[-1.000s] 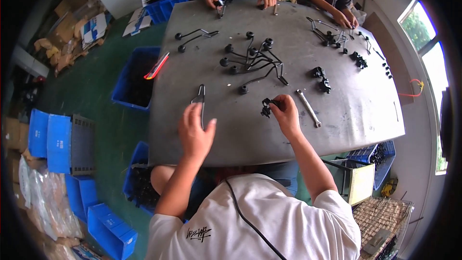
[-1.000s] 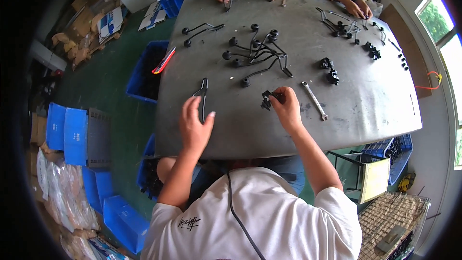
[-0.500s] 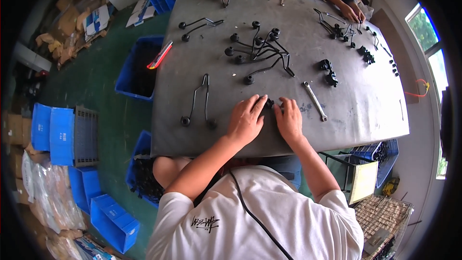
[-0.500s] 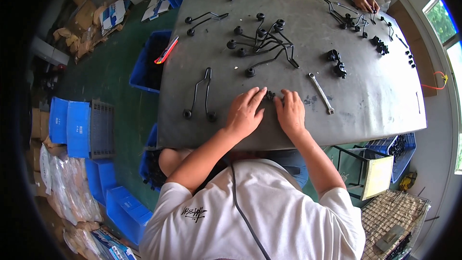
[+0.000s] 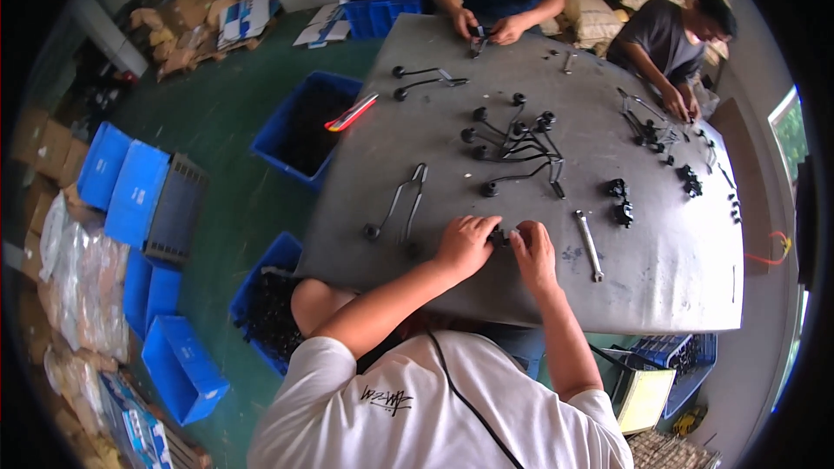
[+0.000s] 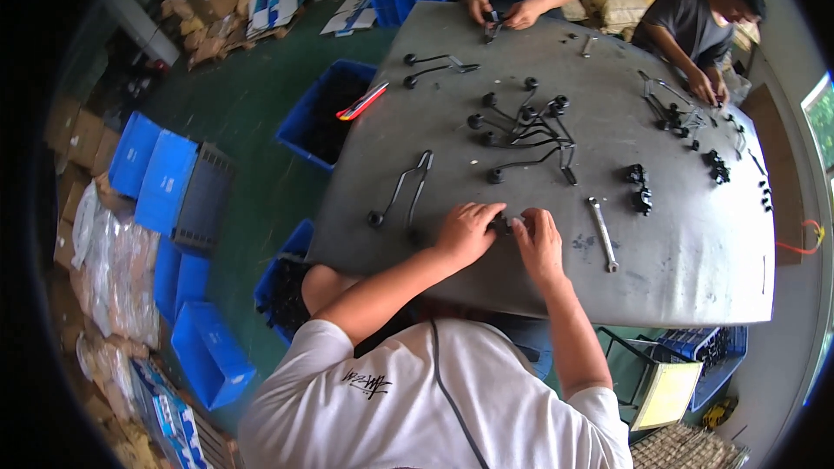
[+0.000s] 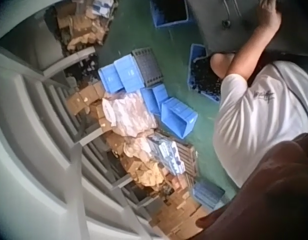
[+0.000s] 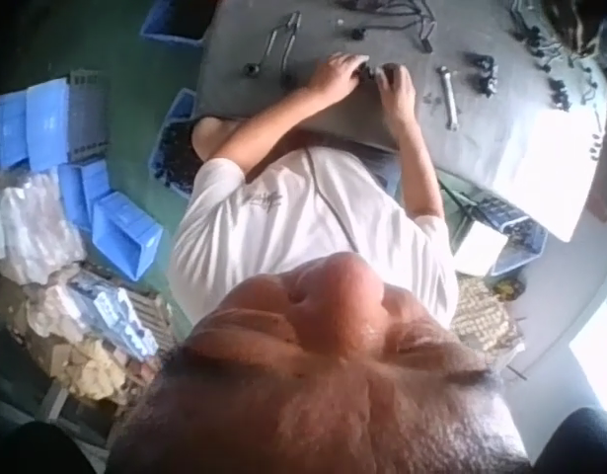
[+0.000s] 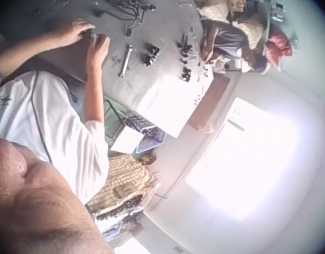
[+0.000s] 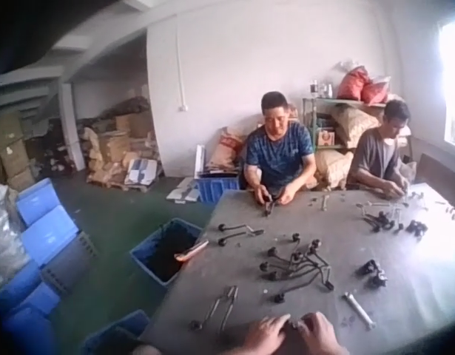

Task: Assembling small black mechanical components and linkages at a workbench.

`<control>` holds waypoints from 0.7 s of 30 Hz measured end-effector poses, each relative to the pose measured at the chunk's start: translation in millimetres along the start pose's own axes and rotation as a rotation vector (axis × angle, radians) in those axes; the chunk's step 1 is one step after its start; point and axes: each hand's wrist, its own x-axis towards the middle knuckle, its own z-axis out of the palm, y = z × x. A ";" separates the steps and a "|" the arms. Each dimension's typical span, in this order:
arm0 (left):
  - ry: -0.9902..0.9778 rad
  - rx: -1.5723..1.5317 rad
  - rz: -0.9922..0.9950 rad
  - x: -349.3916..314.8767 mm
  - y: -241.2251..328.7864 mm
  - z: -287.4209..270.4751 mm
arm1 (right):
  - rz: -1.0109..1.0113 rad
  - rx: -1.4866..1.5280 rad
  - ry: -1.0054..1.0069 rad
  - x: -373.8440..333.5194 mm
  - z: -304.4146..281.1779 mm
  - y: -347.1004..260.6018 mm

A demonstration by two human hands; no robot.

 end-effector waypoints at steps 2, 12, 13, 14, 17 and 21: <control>0.051 0.019 -0.005 -0.8 2.4 1.3 | -0.135 -0.071 -0.161 1.6 11.4 26.5; 0.110 0.042 -0.079 -2.8 4.4 9.9 | -0.142 -0.156 -0.175 -6.4 3.7 17.0; 0.125 0.037 -0.078 -3.5 4.0 10.7 | -0.067 -0.052 -0.145 -9.3 1.1 9.4; 0.132 0.025 -0.069 -3.7 5.6 11.5 | 0.017 0.046 -0.106 -11.6 -3.8 -5.2; 0.114 0.009 -0.034 2.1 5.9 15.3 | 0.027 -0.059 -0.131 -3.7 1.1 7.1; 0.147 0.015 -0.044 0.7 1.6 4.4 | 0.103 0.000 -0.211 1.1 -2.6 -1.7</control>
